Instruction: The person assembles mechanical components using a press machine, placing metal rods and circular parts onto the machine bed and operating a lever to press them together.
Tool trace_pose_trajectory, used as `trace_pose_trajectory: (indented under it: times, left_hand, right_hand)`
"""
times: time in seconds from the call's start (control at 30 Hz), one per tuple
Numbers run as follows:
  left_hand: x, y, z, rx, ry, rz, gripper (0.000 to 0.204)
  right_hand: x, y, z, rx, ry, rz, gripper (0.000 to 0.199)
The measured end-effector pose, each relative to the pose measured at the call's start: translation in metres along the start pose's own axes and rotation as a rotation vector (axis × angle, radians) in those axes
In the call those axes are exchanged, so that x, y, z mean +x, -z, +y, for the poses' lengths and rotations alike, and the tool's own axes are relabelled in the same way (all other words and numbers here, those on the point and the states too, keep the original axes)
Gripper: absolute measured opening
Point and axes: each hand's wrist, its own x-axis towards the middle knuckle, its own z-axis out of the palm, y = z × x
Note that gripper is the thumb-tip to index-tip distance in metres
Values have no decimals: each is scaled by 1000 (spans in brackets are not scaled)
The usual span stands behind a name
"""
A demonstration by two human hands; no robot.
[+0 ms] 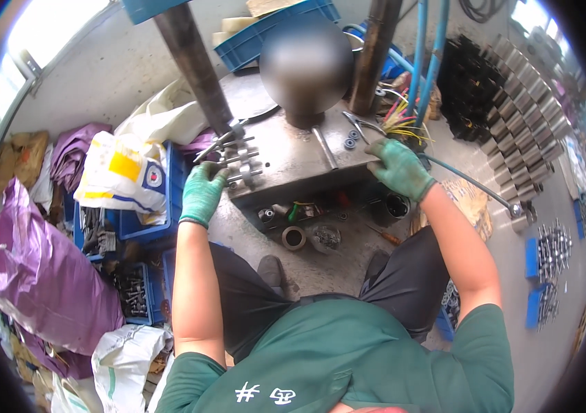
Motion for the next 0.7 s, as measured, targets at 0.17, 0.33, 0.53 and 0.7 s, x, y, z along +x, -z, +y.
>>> trace_pose_trajectory:
  times: [0.17, 0.33, 0.53, 0.7]
  left_hand:
    - [-7, 5, 0, 353, 16, -67, 45]
    - [-1, 17, -15, 154, 134, -191, 47]
    - [-17, 26, 8, -288, 175, -219, 24]
    - [-24, 27, 31, -355, 196, -250, 17]
  right_hand:
    - [29, -48, 0, -147, -237, -110, 37]
    - [37, -68, 3, -240, -210, -51, 36]
    - [39, -72, 13, -266, -268, -65, 36]
    - [39, -76, 17, -267, -259, -37, 34]
